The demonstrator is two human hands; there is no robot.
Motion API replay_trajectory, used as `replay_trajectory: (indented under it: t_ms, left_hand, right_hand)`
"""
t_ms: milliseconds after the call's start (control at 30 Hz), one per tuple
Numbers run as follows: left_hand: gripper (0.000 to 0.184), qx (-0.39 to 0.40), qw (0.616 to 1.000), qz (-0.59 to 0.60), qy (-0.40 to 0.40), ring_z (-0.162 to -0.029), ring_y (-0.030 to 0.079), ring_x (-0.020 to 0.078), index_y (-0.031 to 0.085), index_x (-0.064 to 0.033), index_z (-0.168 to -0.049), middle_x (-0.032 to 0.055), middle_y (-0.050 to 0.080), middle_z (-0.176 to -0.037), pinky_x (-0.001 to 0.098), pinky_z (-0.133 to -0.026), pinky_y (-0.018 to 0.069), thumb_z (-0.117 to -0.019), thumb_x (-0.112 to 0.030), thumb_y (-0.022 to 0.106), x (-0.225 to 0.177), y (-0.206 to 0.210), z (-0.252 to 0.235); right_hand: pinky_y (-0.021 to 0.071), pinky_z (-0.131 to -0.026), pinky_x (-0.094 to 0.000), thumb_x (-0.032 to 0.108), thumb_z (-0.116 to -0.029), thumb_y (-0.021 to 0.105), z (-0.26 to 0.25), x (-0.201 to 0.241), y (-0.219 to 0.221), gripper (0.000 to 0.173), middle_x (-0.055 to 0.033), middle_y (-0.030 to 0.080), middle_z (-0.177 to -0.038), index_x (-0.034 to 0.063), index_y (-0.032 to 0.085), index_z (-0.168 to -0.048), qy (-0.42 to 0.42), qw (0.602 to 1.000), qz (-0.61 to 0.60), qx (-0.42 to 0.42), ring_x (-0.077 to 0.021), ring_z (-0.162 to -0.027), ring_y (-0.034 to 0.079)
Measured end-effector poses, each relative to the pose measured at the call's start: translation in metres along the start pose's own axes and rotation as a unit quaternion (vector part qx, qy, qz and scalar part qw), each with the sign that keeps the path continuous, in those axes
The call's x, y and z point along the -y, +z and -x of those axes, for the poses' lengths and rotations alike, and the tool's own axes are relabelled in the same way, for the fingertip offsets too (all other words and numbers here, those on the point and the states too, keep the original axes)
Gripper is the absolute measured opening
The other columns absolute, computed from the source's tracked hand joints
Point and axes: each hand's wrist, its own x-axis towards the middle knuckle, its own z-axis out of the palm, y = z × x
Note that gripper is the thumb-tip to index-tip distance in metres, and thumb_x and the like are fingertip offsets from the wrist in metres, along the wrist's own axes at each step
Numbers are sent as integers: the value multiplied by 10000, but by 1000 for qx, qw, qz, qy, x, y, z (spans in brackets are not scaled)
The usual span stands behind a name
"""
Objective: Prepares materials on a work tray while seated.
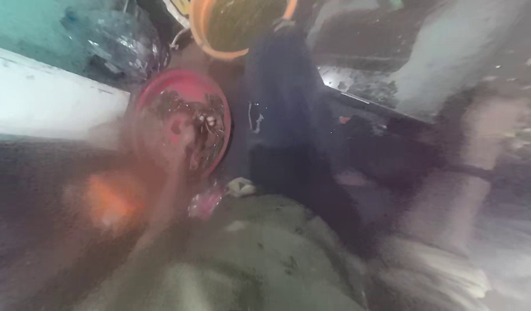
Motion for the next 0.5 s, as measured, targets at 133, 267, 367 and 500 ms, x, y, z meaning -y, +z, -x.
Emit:
replay_trajectory:
  t_ms: [133, 267, 367, 500]
  left_hand:
    - [295, -76, 994, 47, -63, -813, 687, 150, 592, -56, -1249, 54, 711, -972, 349, -733, 604, -1133, -244, 396, -27, 8, 12]
    - [334, -31, 987, 153, -41, -1008, 742, 251, 548, -31, -1336, 125, 748, -1132, 447, -883, 620, -1141, -226, 359, -30, 2, 9]
    - [327, 7, 982, 186, -17, -1044, 725, 286, 575, -32, -1305, 131, 733, -1124, 514, -956, 597, -1135, -194, 347, -32, 4, 7]
    - [288, 34, 988, 150, 24, -836, 691, 174, 598, -83, -1238, 35, 687, -938, 391, -800, 621, -1123, -188, 355, -41, 8, 8]
  right_hand:
    - [474, -562, -188, 389, -1102, 436, 9, 1, -7, 212, 130, 487, -778, 199, 528, -1117, 21, 997, 71, 11, 38, -555, 454]
    - [483, -525, -177, 325, -1107, 445, -7, -6, -2, 150, 154, 519, -723, 221, 512, -1021, 3, 1000, 8, 16, 29, -523, 487]
    - [494, -541, -181, 362, -1109, 433, -5, -10, -9, 178, 160, 520, -730, 227, 526, -1039, 3, 999, 4, 35, 31, -541, 507]
    - [488, -558, -173, 358, -1129, 384, 19, 9, -7, 207, 151, 499, -756, 201, 512, -1084, 15, 999, 21, 29, 44, -542, 475]
